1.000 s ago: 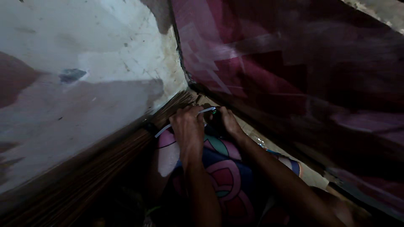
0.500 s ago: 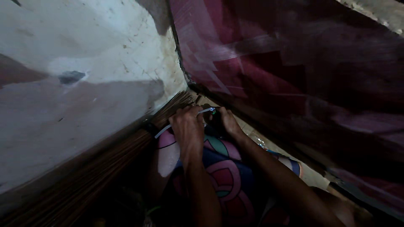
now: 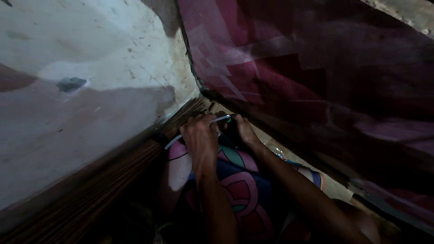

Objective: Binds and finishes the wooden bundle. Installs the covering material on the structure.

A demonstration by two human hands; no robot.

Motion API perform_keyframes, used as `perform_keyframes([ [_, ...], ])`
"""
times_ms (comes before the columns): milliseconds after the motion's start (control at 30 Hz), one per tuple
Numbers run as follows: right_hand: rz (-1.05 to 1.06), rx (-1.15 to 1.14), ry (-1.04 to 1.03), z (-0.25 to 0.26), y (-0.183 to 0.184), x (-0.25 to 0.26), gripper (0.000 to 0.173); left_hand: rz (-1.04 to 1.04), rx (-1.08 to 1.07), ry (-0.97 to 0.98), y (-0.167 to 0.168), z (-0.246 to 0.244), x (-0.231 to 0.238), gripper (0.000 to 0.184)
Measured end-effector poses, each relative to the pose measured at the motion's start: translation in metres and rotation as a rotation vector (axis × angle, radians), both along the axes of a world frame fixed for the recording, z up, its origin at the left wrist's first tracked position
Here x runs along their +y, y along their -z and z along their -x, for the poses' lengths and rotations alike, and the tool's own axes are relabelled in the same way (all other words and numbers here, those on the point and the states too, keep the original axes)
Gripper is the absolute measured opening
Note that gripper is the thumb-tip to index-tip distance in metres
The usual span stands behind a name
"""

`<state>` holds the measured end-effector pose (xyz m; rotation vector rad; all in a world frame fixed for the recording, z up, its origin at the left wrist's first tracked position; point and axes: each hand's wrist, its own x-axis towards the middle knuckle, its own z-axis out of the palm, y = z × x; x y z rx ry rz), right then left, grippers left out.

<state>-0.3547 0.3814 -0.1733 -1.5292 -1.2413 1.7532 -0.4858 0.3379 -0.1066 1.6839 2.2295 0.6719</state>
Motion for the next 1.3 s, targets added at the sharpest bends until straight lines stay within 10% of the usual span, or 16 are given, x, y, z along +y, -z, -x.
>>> perform_keyframes([
  [967, -0.017, -0.034, -0.043, -0.001, 0.001, 0.000, 0.060, 0.000, 0.009, 0.016, 0.000, 0.000, -0.001, 0.013],
  [1300, -0.296, -0.599, -0.486, -0.042, -0.066, -0.038, 0.052, -0.340, -0.253, 0.114, 0.000, 0.030, -0.010, 0.024],
])
